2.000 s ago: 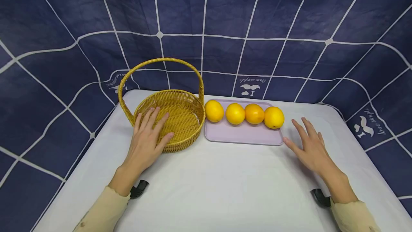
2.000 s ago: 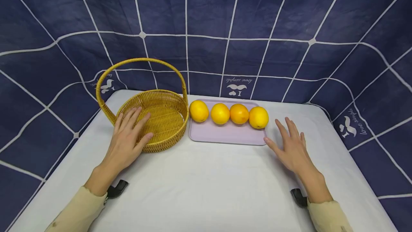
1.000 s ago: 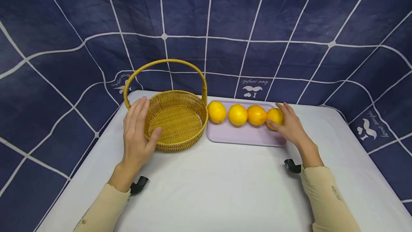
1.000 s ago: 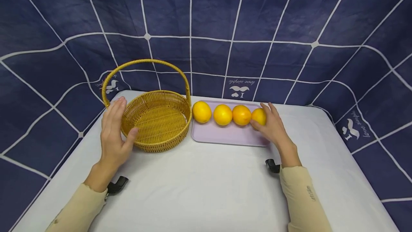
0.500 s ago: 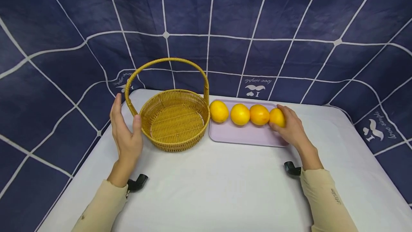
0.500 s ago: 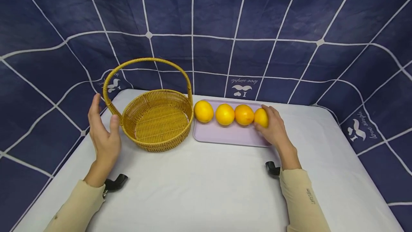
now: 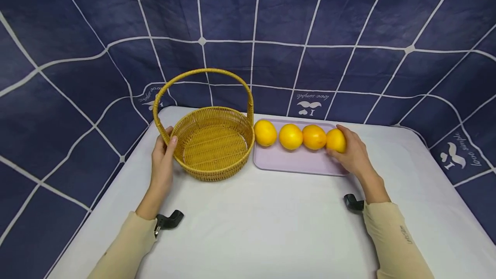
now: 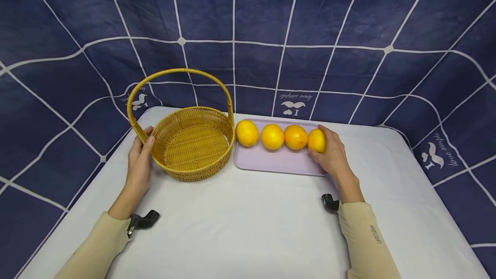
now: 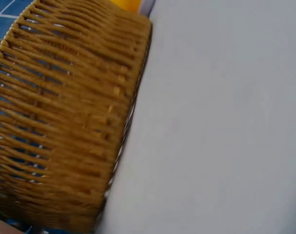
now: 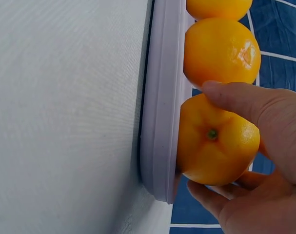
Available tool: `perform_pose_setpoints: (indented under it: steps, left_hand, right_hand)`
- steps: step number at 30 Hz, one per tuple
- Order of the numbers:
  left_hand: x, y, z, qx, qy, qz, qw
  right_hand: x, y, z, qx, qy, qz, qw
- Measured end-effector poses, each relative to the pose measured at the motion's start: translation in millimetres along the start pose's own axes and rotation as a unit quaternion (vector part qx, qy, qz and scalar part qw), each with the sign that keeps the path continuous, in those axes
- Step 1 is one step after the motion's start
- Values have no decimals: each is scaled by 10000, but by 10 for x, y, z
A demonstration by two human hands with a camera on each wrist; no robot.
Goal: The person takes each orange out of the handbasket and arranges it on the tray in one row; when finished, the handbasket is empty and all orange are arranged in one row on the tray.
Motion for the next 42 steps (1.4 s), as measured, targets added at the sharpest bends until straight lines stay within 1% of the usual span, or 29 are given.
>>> perform_pose_setpoints:
  steps: [2, 3, 6, 9, 12, 16, 21, 27, 34, 42]
  left_hand:
    - [8, -10, -67, -236, 308, -14, 9992]
    - [9, -13, -96, -328, 411, -13, 9986]
    - [17, -17, -160, -439, 503, -48, 9978]
    - [22, -13, -201, -566, 482, -66, 9972]
    - [32, -12, -231, -794, 485, -75, 9956]
    - [38, -20, -247, -914, 490, -116, 9945]
    - [33, -19, -249, -916, 493, -91, 9945]
    - [41, -13, -246, -957, 466, -59, 9943]
    - [49, 10, -262, -856, 488, -15, 9951]
    - [26, 0, -262, -777, 427, -36, 9961]
  right_hand:
    - [-5, 2, 7, -9, -19, 10, 10000]
    - [-6, 0, 10, -25, -27, 22, 10000]
    - [-9, -5, 20, -58, -54, 81, 9999]
    - [-11, -8, 28, -59, -107, 178, 9998]
    - [-14, -3, 37, -31, -194, 272, 9994]
    - [-29, 18, 46, 18, -379, 320, 9988]
    - [-38, 36, 45, 64, -525, 345, 9980]
    - [-43, 112, 20, 143, -574, 629, 9963]
    - [-69, 234, -55, 150, -750, 859, 9934]
    - [-102, 364, -207, 239, -622, 1316, 9891]
Point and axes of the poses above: each hand's wrist, its own x-axis towards the middle knuckle, its own y-axis out of the back of the hand, z = x × y, the point moved 5 cm from there along x, towards the middle knuckle, and after that the axes turned 13 degrees about -x, right-handed, at the moved point
